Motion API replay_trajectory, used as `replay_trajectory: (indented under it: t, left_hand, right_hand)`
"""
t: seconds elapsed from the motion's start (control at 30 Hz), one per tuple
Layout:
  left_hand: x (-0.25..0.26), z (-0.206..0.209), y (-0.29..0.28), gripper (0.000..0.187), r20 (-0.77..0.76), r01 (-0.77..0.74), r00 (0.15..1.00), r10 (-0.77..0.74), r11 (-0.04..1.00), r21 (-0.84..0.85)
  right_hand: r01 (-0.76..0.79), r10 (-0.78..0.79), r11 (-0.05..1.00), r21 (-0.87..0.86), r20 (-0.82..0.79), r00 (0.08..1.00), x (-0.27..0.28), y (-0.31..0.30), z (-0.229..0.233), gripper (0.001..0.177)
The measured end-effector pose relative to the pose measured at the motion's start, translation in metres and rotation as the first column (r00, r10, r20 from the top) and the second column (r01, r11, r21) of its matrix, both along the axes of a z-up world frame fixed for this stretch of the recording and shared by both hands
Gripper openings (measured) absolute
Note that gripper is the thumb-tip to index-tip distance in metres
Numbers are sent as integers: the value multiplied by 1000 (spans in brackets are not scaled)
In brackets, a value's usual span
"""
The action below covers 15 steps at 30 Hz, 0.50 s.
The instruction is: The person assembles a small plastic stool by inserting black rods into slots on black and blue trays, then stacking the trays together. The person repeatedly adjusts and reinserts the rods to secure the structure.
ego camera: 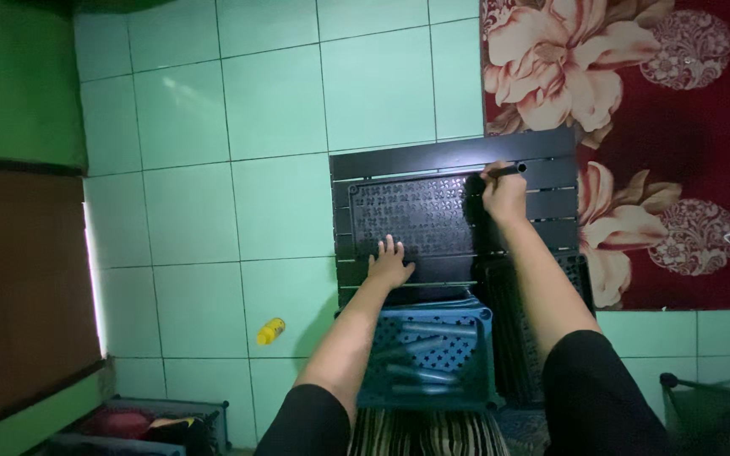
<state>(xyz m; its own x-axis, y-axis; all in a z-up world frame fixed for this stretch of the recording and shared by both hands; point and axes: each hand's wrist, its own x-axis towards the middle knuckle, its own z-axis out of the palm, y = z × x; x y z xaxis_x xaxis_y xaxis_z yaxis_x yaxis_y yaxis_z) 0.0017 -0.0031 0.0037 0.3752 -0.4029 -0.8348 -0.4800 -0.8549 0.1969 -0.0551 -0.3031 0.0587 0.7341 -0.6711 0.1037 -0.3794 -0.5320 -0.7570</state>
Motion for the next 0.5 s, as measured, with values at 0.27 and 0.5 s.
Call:
replay_trajectory:
  t: [0.27,0.5]
  left_hand:
    - [-5,-5,8,87,40,-16,999,18,998,-56]
    - [-16,45,32,89,228,-29,965,126,921,-388]
  right_hand:
    - [-62,64,997,-40,49,997,-8,-4,2,14]
    - [223,-230,967,127,48,972,-118,19,29,40]
